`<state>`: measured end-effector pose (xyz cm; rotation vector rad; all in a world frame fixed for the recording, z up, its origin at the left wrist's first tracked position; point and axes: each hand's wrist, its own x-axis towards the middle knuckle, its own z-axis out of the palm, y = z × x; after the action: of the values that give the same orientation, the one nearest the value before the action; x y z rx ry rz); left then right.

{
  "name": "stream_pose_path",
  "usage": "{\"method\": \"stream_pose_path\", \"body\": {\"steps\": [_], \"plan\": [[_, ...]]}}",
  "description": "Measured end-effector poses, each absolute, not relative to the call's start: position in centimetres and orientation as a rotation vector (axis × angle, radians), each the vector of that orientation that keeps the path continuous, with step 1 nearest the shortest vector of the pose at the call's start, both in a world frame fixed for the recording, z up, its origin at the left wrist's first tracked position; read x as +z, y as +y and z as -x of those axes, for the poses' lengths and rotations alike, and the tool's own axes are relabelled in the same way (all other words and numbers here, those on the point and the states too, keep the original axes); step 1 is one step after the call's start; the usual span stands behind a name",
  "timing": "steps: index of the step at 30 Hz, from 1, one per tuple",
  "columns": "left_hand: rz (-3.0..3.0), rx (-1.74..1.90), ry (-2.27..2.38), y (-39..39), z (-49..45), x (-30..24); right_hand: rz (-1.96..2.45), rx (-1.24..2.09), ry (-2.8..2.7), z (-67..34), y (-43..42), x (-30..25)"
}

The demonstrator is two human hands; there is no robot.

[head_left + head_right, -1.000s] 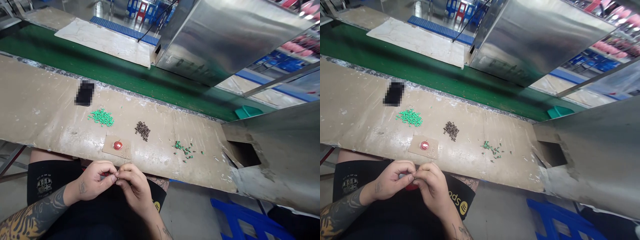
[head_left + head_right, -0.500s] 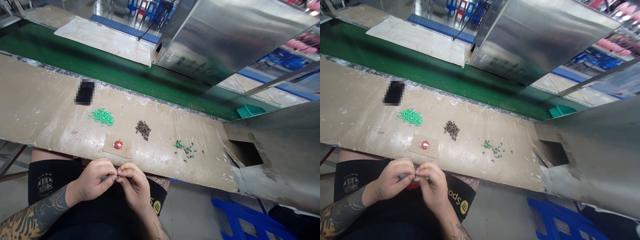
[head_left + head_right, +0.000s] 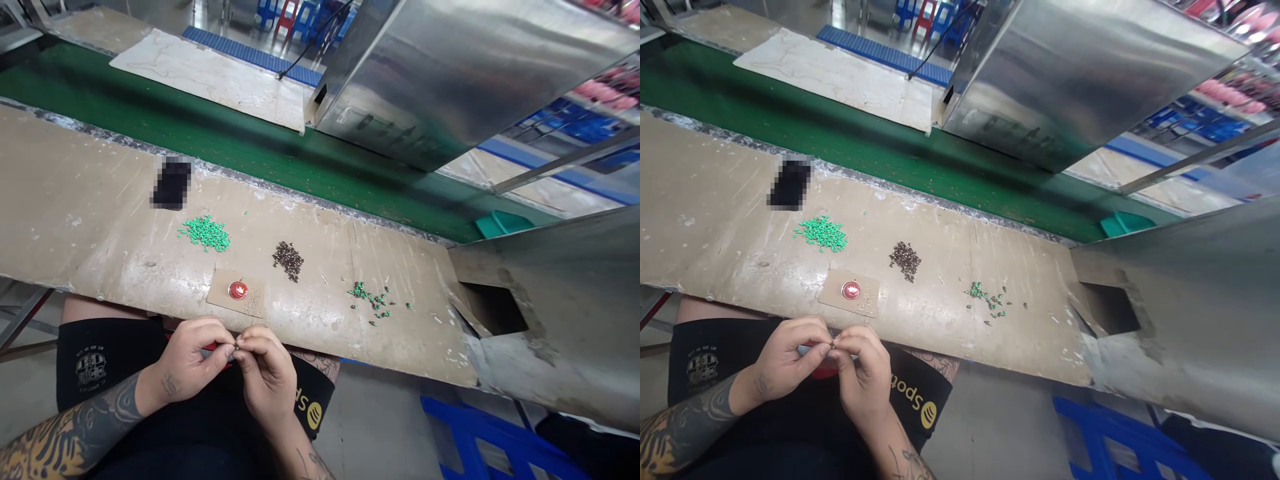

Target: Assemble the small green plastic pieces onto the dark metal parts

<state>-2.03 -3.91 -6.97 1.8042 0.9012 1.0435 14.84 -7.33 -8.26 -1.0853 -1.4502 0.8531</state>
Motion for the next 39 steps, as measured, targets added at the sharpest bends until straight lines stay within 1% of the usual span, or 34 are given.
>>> {"method": "stream_pose_path", "body": {"steps": [7,15,17,20,24,27,31,36,39], "plan": [[-1.77,1.028,0.908,-3.8,2.1,-7.2,1.098,0.852,-1.431,-14.8,-7.3,-8.5],[-1.788,0.965,0.875,-3.4,2.2,-7.5,1.096,0.778,-1.509,-15.1,-7.3,-8.8],[-1.853,0.928,0.964,-2.0,2.6,-7.5,1.137,0.735,-1.511,-15.8,-6.8,-8.9],[-1.986,0.876,1.242,1.6,3.7,-7.8,1.206,0.642,-1.535,-17.2,-5.7,-9.0],[-2.397,0.683,1.507,6.9,5.2,-8.6,1.257,0.56,-1.656,-19.0,-3.8,-9.0],[-2.552,0.546,1.55,9.4,5.7,-9.1,1.292,0.524,-1.74,-19.8,-2.5,-8.8],[-2.592,0.478,1.521,10.7,5.8,-9.8,1.327,0.53,-1.823,-20.1,-1.1,-8.4],[-2.567,0.494,1.506,10.6,5.8,-10.0,1.357,0.542,-1.927,-19.9,0.3,-7.9],[-2.436,0.61,1.47,9.4,5.6,-9.4,1.365,0.516,-2.015,-19.7,1.0,-7.4]]}}
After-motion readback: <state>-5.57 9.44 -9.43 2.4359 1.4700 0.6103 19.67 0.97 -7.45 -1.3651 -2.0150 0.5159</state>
